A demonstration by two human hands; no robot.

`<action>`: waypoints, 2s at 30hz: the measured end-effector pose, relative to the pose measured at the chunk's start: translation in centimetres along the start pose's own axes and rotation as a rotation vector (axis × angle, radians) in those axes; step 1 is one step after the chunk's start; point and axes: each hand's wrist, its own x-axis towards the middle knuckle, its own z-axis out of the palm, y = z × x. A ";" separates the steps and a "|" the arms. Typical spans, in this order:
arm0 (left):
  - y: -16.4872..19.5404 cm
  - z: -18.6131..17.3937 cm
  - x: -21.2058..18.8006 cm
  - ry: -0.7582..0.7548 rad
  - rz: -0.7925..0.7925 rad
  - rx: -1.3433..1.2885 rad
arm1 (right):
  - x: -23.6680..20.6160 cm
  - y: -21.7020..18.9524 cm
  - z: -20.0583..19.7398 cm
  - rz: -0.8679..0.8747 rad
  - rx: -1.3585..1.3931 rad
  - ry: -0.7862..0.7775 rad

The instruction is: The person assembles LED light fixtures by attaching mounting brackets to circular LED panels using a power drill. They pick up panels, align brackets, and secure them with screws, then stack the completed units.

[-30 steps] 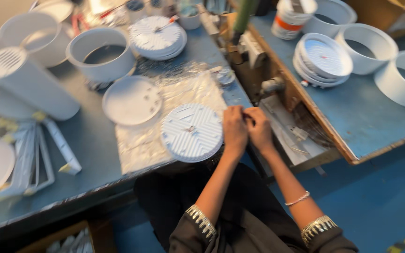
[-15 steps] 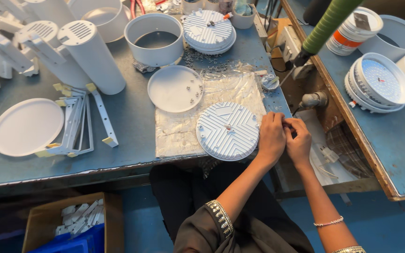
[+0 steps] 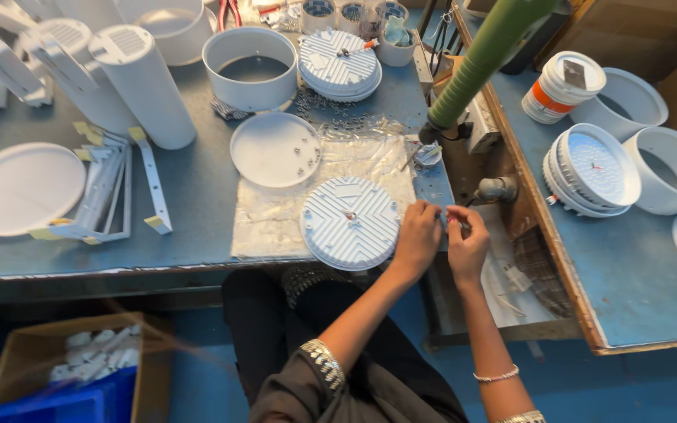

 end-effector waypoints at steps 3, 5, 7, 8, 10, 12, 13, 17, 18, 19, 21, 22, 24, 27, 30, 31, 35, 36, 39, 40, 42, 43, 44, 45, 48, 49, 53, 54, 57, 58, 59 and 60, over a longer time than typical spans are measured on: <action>0.3 -0.4 0.1 -0.035 -0.053 -0.025 | 5.0 -3.2 -0.7 -0.142 0.035 0.004; 0.6 -0.7 0.1 -0.066 -0.104 -0.014 | 10.9 -5.6 -0.1 -0.203 0.293 -0.052; 0.8 -0.8 0.0 -0.093 -0.141 -0.003 | 17.2 -7.7 0.5 -0.441 0.329 -0.148; 0.8 -0.8 0.0 -0.104 -0.154 0.001 | 19.5 -8.4 0.8 -0.413 0.432 -0.264; 0.8 -0.6 -0.2 -0.086 -0.119 0.005 | 23.5 -9.2 1.6 -0.342 0.629 -0.498; 0.7 -0.4 -0.2 -0.019 -0.012 0.015 | 25.7 -9.0 2.1 -0.263 0.822 -0.731; 0.7 -0.4 -0.1 -0.027 -0.018 0.003 | 26.0 -8.7 2.1 -0.295 0.789 -0.699; 0.7 -0.8 0.1 -0.033 -0.031 -0.005 | 25.2 -6.6 1.1 -0.289 0.883 -0.639; 0.9 -0.9 0.1 -0.031 -0.032 -0.005 | 24.5 -6.1 0.5 -0.247 0.900 -0.623; 1.1 -1.0 0.0 -0.069 -0.086 -0.011 | 23.6 -5.6 -0.1 -0.205 0.917 -0.607; 1.4 -1.2 0.1 -0.142 -0.184 -0.032 | 21.7 -5.3 -2.2 -0.134 0.861 -0.539; 1.6 -1.2 0.2 -0.117 -0.154 -0.006 | 20.7 -5.3 -3.3 -0.108 0.848 -0.500; 1.8 -1.2 0.4 -0.066 -0.092 0.047 | 18.5 -5.4 -4.5 -0.097 0.876 -0.415; 2.0 -1.2 0.4 -0.088 -0.144 0.014 | 16.0 -5.8 -5.1 -0.109 0.868 -0.336; 1.9 -1.1 0.5 -0.076 -0.120 -0.003 | 14.4 -6.0 -4.6 -0.107 0.867 -0.240; 1.8 -1.1 0.4 -0.071 -0.124 -0.017 | 14.0 -5.9 -4.3 -0.106 0.866 -0.213; 1.6 -1.0 0.2 -0.059 -0.121 -0.038 | 13.5 -5.4 -4.0 -0.112 0.886 -0.170; 1.6 -1.0 0.2 -0.057 -0.112 -0.037 | 13.5 -5.2 -4.0 -0.116 0.897 -0.173; 1.6 -1.0 0.2 -0.065 -0.126 -0.022 | 13.7 -4.8 -4.0 -0.130 0.912 -0.193; 1.6 -0.9 0.3 -0.062 -0.122 -0.024 | 13.8 -4.7 -4.0 -0.134 0.908 -0.201; 1.6 -0.9 0.3 -0.057 -0.120 -0.025 | 13.9 -4.6 -4.0 -0.130 0.886 -0.210; 1.6 -0.9 0.3 -0.057 -0.122 -0.032 | 13.9 -4.6 -4.0 -0.126 0.879 -0.212; 1.7 -0.8 0.3 -0.057 -0.126 -0.037 | 13.9 -4.6 -4.0 -0.121 0.884 -0.209; 1.7 -0.9 0.3 -0.059 -0.128 -0.042 | 13.8 -4.7 -3.9 -0.116 0.884 -0.202; 1.7 -0.9 0.2 -0.067 -0.138 -0.035 | 13.7 -4.7 -3.8 -0.108 0.874 -0.185; 1.6 -0.9 0.2 -0.065 -0.136 -0.034 | 13.6 -4.8 -3.7 -0.111 0.868 -0.183; 1.6 -0.9 0.2 -0.063 -0.137 -0.036 | 13.4 -4.7 -3.4 -0.128 0.850 -0.182; 1.6 -0.9 0.2 -0.065 -0.139 -0.036 | 13.4 -4.7 -3.4 -0.124 0.847 -0.178; 1.6 -0.9 0.2 -0.065 -0.148 -0.026 | 13.4 -4.7 -3.3 -0.114 0.835 -0.171; 1.5 -0.9 0.2 -0.067 -0.146 -0.027 | 13.4 -4.7 -3.3 -0.110 0.830 -0.168; 1.5 -0.8 0.2 -0.069 -0.146 -0.028 | 13.5 -4.7 -3.3 -0.108 0.821 -0.166; 1.4 -0.8 0.2 -0.070 -0.146 -0.030 | 13.5 -4.7 -3.3 -0.103 0.822 -0.165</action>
